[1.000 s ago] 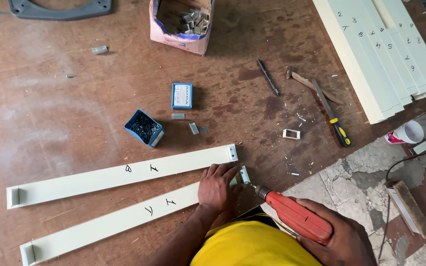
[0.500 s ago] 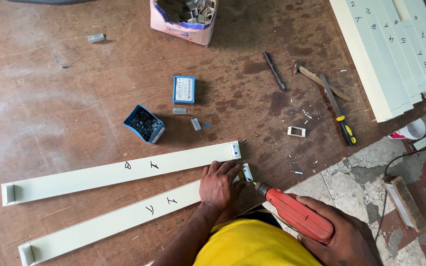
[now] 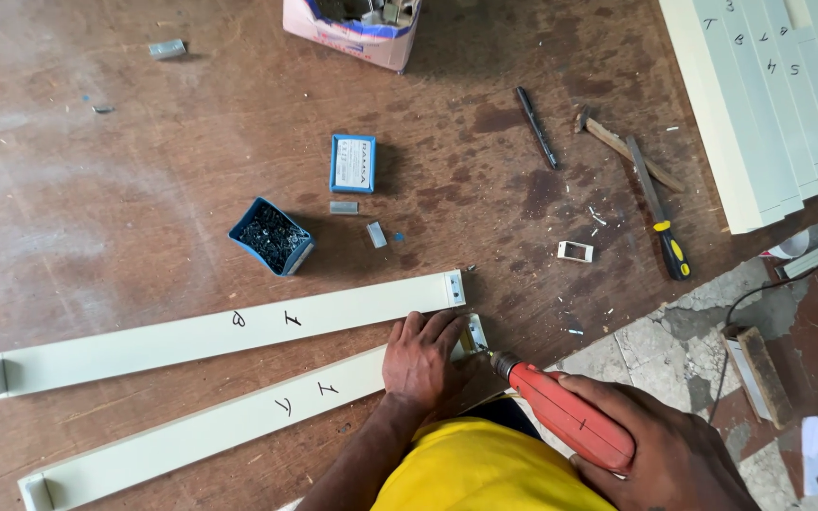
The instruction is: Attach metal brackets to white rectangular profiles using a power drill and screws.
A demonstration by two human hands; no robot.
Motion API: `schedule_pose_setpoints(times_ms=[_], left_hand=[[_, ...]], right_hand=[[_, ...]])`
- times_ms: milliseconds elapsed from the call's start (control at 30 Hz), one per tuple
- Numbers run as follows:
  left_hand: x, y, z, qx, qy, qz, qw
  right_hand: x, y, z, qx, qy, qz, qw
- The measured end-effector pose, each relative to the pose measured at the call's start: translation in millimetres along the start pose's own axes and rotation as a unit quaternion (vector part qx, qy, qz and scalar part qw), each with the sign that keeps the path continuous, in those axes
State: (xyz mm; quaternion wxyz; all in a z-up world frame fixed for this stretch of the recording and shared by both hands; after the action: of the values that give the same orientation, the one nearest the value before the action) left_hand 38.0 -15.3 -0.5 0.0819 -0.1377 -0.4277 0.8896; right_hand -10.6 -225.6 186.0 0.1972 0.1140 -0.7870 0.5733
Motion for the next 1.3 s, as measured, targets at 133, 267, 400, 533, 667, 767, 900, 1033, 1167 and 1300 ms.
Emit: schedule_pose_setpoints(times_ms=[133,267,400,533,667,767,900,1033,1167,1300], left_hand=[[0.2,3.8,-2.5,0.004,-0.010,-0.008,1.000],[0.7,11.0,-3.1,-0.027,0.001,-0.046,0.999],[1.2,11.3,-2.8,-0.034,0.002,-0.059,0.998],[1.2,10.4,-2.6,-0.032,0.003,-0.058,0.998],[1.0,8.5,-2.8,-0.028,0.006,-0.052,0.998],[0.9,8.2,-2.5,-0.016,0.000,-0.048,0.999],[-0.2,5.5,-2.5,-0.002,-0.005,-0.038,0.999],[-3.4,0.2,-1.0,0.010,-0.009,-0.030,0.999],[-2.3,1.1,-2.9,0.025,-0.015,-0.012,0.999],[0.7,4.3,-2.2,0.029,-0.016,-0.006,0.999]], right_hand=[[-4.0,1.5,2.4,-0.029,0.033,-0.026,0.999],[-6.4,0.7,1.4,-0.014,0.043,-0.035,0.998],[-6.7,-0.8,-3.2,-0.011,0.057,-0.043,0.997],[-8.8,-1.1,-5.0,-0.011,0.065,-0.059,0.996],[-9.2,-0.2,-4.4,0.001,0.070,-0.078,0.994],[-9.7,-1.8,-9.1,0.019,0.054,-0.075,0.995],[-8.0,2.7,-9.0,0.035,-0.007,-0.041,0.998],[-9.0,8.0,-4.9,0.058,-0.034,-0.027,0.997],[-16.3,8.6,-6.5,0.064,-0.052,-0.035,0.996],[-19.9,7.9,-8.2,0.060,-0.083,-0.024,0.994]])
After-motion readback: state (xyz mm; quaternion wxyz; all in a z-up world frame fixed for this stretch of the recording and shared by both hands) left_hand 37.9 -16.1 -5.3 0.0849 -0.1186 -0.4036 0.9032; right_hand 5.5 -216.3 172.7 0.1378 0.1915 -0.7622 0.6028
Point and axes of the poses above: each hand's wrist, its own x-axis away from the middle knuckle, its own y-axis out of the palm, z = x × y, the point moved 4 cm from there along -x, towards the middle knuckle, and after that the axes turned 10 degrees about z, right-handed, at the moved point
